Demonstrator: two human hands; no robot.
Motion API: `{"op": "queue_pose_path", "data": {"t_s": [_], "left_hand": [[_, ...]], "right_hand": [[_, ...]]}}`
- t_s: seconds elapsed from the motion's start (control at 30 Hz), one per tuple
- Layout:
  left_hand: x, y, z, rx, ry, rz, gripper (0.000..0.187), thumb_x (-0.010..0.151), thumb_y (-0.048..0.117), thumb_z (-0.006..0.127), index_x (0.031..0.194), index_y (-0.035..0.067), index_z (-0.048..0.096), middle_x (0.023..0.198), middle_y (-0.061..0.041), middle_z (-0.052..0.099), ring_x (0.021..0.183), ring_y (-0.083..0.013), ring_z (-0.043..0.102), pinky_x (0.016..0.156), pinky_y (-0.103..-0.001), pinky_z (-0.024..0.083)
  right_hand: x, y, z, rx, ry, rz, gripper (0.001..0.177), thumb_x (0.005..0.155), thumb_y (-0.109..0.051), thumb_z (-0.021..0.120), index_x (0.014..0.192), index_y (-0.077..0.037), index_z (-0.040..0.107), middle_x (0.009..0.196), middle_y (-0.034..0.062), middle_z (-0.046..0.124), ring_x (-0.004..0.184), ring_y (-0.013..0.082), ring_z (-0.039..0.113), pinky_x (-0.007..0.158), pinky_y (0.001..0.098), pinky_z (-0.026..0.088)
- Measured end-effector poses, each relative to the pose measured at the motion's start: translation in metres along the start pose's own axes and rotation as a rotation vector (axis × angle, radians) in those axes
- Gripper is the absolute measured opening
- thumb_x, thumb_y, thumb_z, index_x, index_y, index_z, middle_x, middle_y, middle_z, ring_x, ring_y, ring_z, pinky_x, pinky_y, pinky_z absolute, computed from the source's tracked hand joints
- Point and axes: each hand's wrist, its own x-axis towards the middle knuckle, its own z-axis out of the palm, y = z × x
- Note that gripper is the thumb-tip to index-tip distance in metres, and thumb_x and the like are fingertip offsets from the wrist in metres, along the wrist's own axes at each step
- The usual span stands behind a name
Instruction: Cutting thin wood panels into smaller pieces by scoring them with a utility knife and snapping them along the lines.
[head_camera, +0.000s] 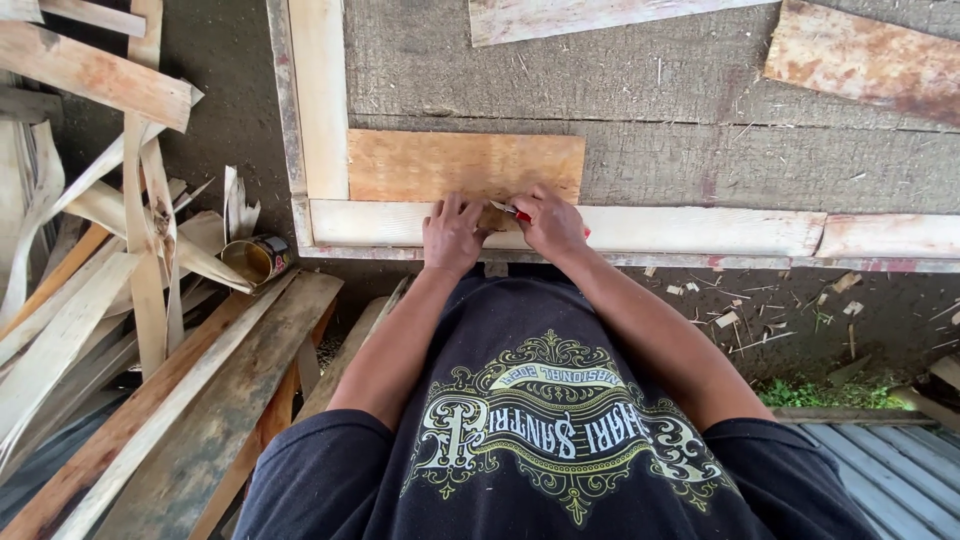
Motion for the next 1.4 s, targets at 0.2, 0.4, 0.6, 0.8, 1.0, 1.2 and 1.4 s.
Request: {"op": "queue_pose_path", "data": {"t_s": [0.2, 0.4, 0.6, 0.8, 1.0, 1.2, 1.4], "left_hand": [[0.005, -0.009, 0.011, -0.055, -0.058, -0.02, 0.047, 0.076, 0.04, 0.086, 0.117, 0.031, 0.065, 0.106, 0.004, 0.045, 0.104, -0.0296, 0.059, 0.08, -0.052, 0.059], [0.017, -0.008, -0.019, -0.246, -0.26, -0.039, 0.051, 0.084, 0.02, 0.084, 0.128, 0.028, 0.061, 0.106, -0.002, 0.046, 0.106, -0.0401, 0.062, 0.087, -0.054, 0.059], [0.031, -0.014, -0.038, -0.191, -0.45, -0.018, 0.052, 0.086, 0.024, 0.081, 0.131, 0.03, 0.056, 0.112, -0.003, 0.047, 0.111, -0.0398, 0.062, 0.092, -0.055, 0.058], [0.051, -0.035, -0.036, -0.181, -0.581, 0.145, 0.047, 0.089, 0.023, 0.075, 0.13, 0.029, 0.054, 0.113, -0.005, 0.046, 0.106, -0.0434, 0.063, 0.094, -0.054, 0.058], [0.06, -0.035, -0.047, -0.088, -0.634, 0.305, 0.041, 0.096, 0.026, 0.07, 0.131, 0.029, 0.049, 0.11, -0.006, 0.044, 0.098, -0.0415, 0.065, 0.09, -0.05, 0.059], [0.067, -0.05, -0.036, -0.093, -0.672, 0.378, 0.041, 0.094, 0.027, 0.072, 0.128, 0.03, 0.048, 0.107, -0.004, 0.045, 0.099, -0.0406, 0.067, 0.093, -0.048, 0.058], [0.067, -0.049, -0.036, -0.132, -0.63, 0.408, 0.048, 0.09, 0.019, 0.076, 0.128, 0.032, 0.05, 0.104, -0.002, 0.046, 0.102, -0.0379, 0.067, 0.09, -0.047, 0.058]], "right_hand": [[-0.005, 0.003, 0.002, 0.015, -0.015, 0.041, 0.012, 0.091, -0.031, 0.07, 0.102, -0.027, 0.068, 0.103, 0.0026, 0.06, 0.092, 0.0433, 0.069, 0.073, 0.0573, 0.06], [-0.007, 0.002, -0.014, -0.005, -0.143, 0.021, 0.038, 0.079, -0.034, 0.081, 0.113, -0.03, 0.065, 0.118, -0.0032, 0.057, 0.098, 0.0405, 0.07, 0.082, 0.0558, 0.061], [-0.012, -0.005, -0.013, -0.006, -0.117, 0.021, 0.037, 0.086, -0.029, 0.078, 0.12, -0.027, 0.064, 0.121, 0.0004, 0.055, 0.103, 0.0427, 0.068, 0.086, 0.0577, 0.06], [-0.016, -0.021, -0.018, -0.051, -0.047, 0.005, 0.037, 0.089, -0.029, 0.076, 0.124, -0.029, 0.066, 0.122, 0.0004, 0.054, 0.099, 0.0419, 0.069, 0.083, 0.0538, 0.06], [-0.025, -0.043, -0.012, -0.122, 0.052, 0.105, 0.034, 0.093, -0.029, 0.072, 0.127, -0.032, 0.066, 0.125, -0.0056, 0.051, 0.097, 0.0328, 0.072, 0.084, 0.0466, 0.061], [-0.028, -0.057, -0.01, -0.124, 0.097, 0.177, 0.038, 0.092, -0.027, 0.071, 0.129, -0.034, 0.065, 0.125, -0.0071, 0.05, 0.097, 0.0312, 0.072, 0.086, 0.0435, 0.061], [-0.028, -0.057, 0.002, -0.011, 0.156, 0.211, 0.032, 0.096, -0.025, 0.069, 0.127, -0.028, 0.066, 0.128, -0.006, 0.051, 0.098, 0.0328, 0.073, 0.085, 0.0432, 0.06]]}}
